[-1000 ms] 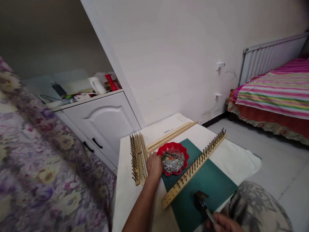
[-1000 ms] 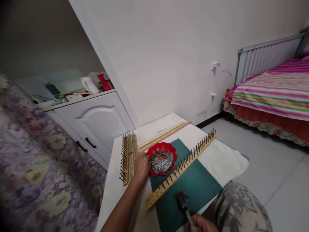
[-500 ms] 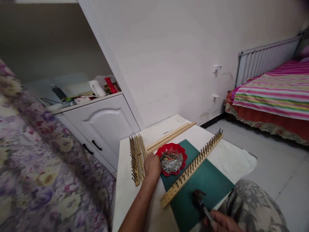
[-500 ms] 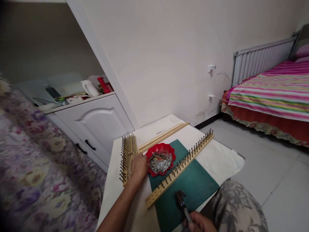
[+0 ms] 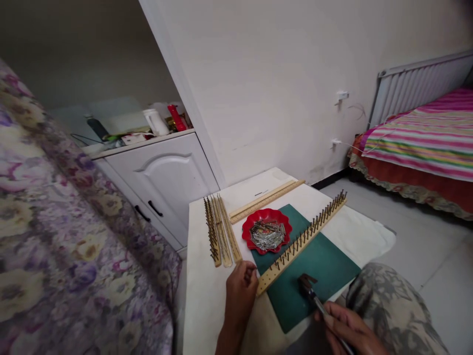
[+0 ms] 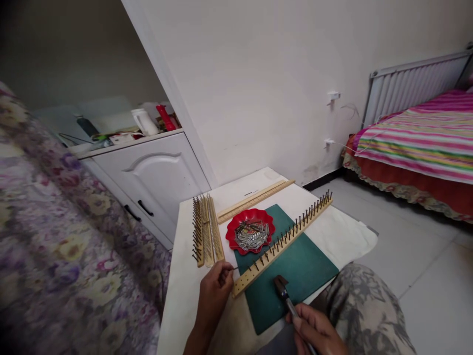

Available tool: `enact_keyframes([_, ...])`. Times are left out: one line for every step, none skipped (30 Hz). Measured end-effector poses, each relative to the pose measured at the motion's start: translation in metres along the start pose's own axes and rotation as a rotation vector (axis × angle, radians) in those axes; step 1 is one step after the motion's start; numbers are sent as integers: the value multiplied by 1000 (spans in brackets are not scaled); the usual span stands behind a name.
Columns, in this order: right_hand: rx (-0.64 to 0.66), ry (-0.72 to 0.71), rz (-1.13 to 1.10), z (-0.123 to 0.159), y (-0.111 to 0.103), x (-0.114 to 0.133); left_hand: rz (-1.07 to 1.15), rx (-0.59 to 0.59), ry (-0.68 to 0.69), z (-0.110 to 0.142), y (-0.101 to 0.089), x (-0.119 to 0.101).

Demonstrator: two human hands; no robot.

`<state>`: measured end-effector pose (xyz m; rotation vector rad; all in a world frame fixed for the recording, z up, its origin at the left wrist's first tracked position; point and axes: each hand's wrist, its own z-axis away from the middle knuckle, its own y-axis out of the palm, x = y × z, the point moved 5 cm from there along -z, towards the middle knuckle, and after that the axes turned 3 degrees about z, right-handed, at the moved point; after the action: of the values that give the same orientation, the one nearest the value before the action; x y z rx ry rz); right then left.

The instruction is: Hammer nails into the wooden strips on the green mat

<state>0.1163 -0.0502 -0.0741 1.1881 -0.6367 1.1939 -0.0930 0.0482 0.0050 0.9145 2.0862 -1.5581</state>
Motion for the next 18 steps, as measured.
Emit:
enact_keyframes([-2, -8, 5, 0, 0, 1, 6, 31, 14, 4, 4, -2])
enact_keyframes([-5, -13, 9, -1, 0, 2, 7, 60, 32, 7, 8, -4])
enact_keyframes([-3, -13, 14, -1, 0, 2, 8, 82, 51, 9, 12, -6])
enact_keyframes([5, -10, 20, -1, 0, 2, 9, 97, 69, 11, 15, -8])
enact_keyframes([18, -6, 27, -2, 0, 2, 7, 108, 87, 12, 18, -10])
enact_keyframes([30, -1, 29, -2, 1, 1, 4, 112, 102, 12, 21, -12])
enact_keyframes([37, 0, 26, -2, 1, 1, -2, 117, 113, 13, 23, -14])
enact_keyframes([37, -6, 22, -2, 1, 1, -9, 118, 120, 13, 25, -15])
enact_keyframes([35, -9, 18, -1, 1, 2, -18, 119, 125, 14, 26, -16])
enact_keyframes([31, -11, 12, -1, 1, 2, -27, 119, 129, 14, 27, -16])
enact_keyframes([28, -13, 8, -1, 1, 3, -35, 118, 131, 14, 27, -17])
enact_keyframes([31, -12, 6, 0, 2, 4, -43, 115, 133, 15, 27, -17])
enact_keyframes([35, -9, 5, 0, 3, 5, -48, 114, 133, 14, 27, -17])
enact_keyframes([35, -6, 6, 1, 4, 6, -52, 114, 133, 14, 26, -17])
enact_keyframes([37, -3, 9, 1, 4, 7, -54, 116, 133, 14, 25, -17])
enact_keyframes([34, -3, 12, 1, 5, 7, -55, 118, 132, 14, 25, -16])
enact_keyframes([31, -1, 15, 2, 5, 8, -55, 120, 132, 13, 25, -16])
enact_keyframes([26, 0, 15, 2, 4, 7, -55, 121, 132, 13, 25, -16])
